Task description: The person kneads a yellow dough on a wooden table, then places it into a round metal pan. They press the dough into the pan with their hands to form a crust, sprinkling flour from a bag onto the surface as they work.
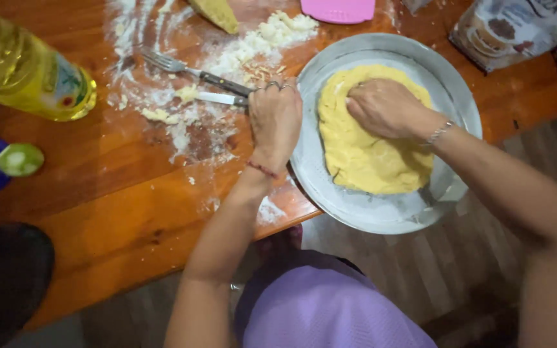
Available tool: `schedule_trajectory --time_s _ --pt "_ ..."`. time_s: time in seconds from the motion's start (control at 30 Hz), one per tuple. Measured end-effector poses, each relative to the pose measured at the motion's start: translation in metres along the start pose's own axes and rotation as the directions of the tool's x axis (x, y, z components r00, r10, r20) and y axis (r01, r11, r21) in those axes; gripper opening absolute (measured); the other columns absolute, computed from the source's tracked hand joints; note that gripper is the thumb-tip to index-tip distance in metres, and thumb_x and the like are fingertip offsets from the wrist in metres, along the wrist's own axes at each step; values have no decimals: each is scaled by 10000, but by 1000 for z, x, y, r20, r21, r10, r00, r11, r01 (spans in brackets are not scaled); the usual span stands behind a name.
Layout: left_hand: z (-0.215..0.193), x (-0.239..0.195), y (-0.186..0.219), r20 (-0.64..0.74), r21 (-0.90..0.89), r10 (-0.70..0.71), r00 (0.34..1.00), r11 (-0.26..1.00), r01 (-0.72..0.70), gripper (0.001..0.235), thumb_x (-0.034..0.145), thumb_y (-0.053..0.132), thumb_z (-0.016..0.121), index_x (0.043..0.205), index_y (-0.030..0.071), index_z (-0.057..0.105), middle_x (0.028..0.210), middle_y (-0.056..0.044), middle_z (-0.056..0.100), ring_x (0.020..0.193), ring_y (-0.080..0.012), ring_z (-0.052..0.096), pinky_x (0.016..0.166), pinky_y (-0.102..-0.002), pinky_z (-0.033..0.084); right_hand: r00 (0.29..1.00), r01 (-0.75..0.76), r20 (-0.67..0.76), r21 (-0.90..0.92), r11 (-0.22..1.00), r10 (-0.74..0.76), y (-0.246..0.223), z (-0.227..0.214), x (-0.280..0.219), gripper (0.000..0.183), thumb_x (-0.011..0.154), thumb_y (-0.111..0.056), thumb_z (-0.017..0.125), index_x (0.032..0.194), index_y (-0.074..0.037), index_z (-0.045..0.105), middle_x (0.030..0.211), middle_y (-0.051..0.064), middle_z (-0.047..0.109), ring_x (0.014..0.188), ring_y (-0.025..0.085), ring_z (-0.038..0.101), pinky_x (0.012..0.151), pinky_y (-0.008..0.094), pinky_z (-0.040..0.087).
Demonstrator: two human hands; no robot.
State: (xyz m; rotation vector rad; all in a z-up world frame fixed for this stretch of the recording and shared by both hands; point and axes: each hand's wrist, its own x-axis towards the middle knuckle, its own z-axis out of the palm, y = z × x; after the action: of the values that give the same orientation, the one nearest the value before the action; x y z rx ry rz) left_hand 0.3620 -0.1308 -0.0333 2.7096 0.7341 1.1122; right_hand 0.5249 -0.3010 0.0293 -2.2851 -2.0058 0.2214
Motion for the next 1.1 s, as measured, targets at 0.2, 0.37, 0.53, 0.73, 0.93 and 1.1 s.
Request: schedule_trajectory --time_s 0.2,0.37,0.53,0.73,0.93,1.1 --pt "-12 2 5 13 18 -37 999 999 37 95 903 215 633 849 179 703 749 -61 641 765 -319 658 647 -468 487 928 -101 -323 259 960 184 -23 -1 -42 309 1177 -194 328 1155 56 510 1098 272 541 1019 430 515 946 544 335" --pt "-22 5 9 -41 -77 -49 998 996 46 148 881 153 635 772 103 722 657 -101 633 714 -357 673 623 -471 496 970 -31 -244 -103 994 5 -31 28 -43 587 1100 -304 413 1473 138 513 1508 382 493 1429 488 448 1224 561 255" --pt "6 2 3 -105 -36 -49 993 998 45 134 881 158 642 769 143 715 655 -90 629 689 -335 670 598 -448 501 992 -39 -123 -130 991 22 -42 21 -38 824 1041 -476 466 1533 177 366 1571 448 324 1492 558 271 1236 613 154" --pt "-20 5 7 -93 -95 -45 995 995 36 186 885 153 651 710 122 707 619 -91 633 668 -341 679 582 -458 497 993 16 -113 -43 999 -21 -54 27 -79 721 1030 -392 455 1560 85 344 1613 363 297 1484 511 315 1217 606 236" --pt "-9 4 8 -119 -72 -54 991 996 46 217 902 162 644 696 128 705 613 -71 627 656 -331 684 575 -451 507 997 70 -36 -90 993 -74 -65 30 -57 912 986 -607 448 1550 101 331 1599 408 263 1487 553 268 1213 631 223" --pt "-17 5 4 -125 -86 -35 991 996 25 190 893 172 651 716 133 708 635 -77 628 671 -334 681 581 -457 505 990 21 -142 156 988 1 -40 2 -63 399 1089 -317 415 1385 -87 551 1423 167 497 1300 391 467 1076 504 376"
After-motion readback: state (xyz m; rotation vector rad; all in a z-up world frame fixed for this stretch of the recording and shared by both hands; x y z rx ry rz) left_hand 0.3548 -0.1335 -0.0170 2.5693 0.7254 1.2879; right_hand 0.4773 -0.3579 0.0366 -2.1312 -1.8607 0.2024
